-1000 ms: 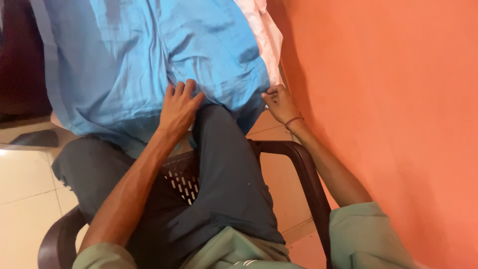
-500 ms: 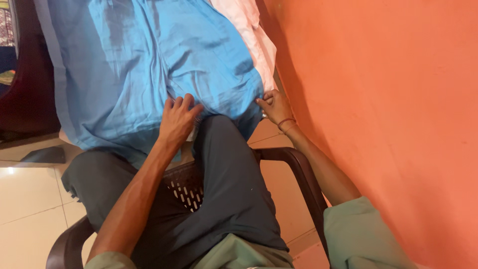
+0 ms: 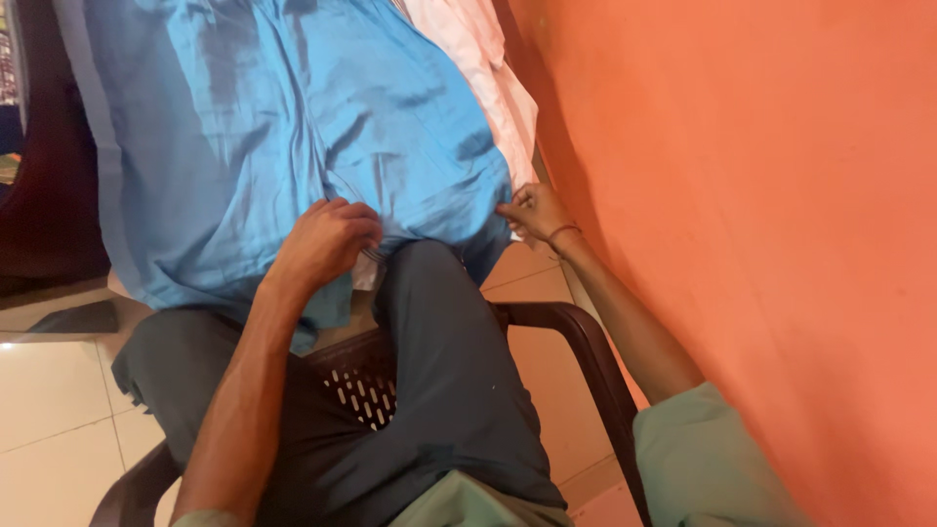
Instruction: The person folds a striped garment, a blue pair of shorts, and a dark blue garment, smoothing each one by hand before placing them into a suitcase.
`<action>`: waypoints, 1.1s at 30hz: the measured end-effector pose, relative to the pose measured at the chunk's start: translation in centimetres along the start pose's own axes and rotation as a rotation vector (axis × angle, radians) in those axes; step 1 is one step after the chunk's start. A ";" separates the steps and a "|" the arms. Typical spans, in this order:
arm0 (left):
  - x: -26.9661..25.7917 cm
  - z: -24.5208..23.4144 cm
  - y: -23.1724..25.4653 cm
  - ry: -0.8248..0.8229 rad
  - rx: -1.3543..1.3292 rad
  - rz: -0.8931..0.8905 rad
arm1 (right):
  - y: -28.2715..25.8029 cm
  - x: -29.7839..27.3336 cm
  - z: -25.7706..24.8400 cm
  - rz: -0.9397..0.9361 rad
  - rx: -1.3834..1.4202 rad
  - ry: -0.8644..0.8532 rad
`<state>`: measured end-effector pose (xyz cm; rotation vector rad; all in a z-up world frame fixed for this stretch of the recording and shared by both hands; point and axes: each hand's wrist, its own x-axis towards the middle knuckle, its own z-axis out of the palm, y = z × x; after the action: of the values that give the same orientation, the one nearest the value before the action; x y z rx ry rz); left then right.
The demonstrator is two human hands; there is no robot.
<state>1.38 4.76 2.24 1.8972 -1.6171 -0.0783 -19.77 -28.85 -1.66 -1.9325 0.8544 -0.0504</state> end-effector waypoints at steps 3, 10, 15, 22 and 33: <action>0.2 -0.5 -0.1 -0.018 -0.061 -0.022 | 0.5 -0.1 -1.2 -0.156 0.030 -0.159; 0.8 -2.1 0.1 0.153 -0.366 -0.279 | -3.8 -1.6 -2.1 -0.023 -0.394 -0.265; 3.6 -5.1 -7.5 0.734 -0.410 -0.437 | -10.9 5.1 -3.6 -0.056 -0.694 -0.210; 7.5 -10.8 -26.2 0.644 0.365 -0.404 | -23.3 22.2 3.0 -0.566 -0.382 0.021; 13.5 -17.4 -37.5 -0.030 0.952 -0.391 | -28.9 40.2 10.8 -0.942 -0.663 0.024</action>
<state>44.76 1.48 2.18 2.9103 -1.3722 0.6036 30.18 -36.12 3.24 -2.8117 -0.1360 -0.3878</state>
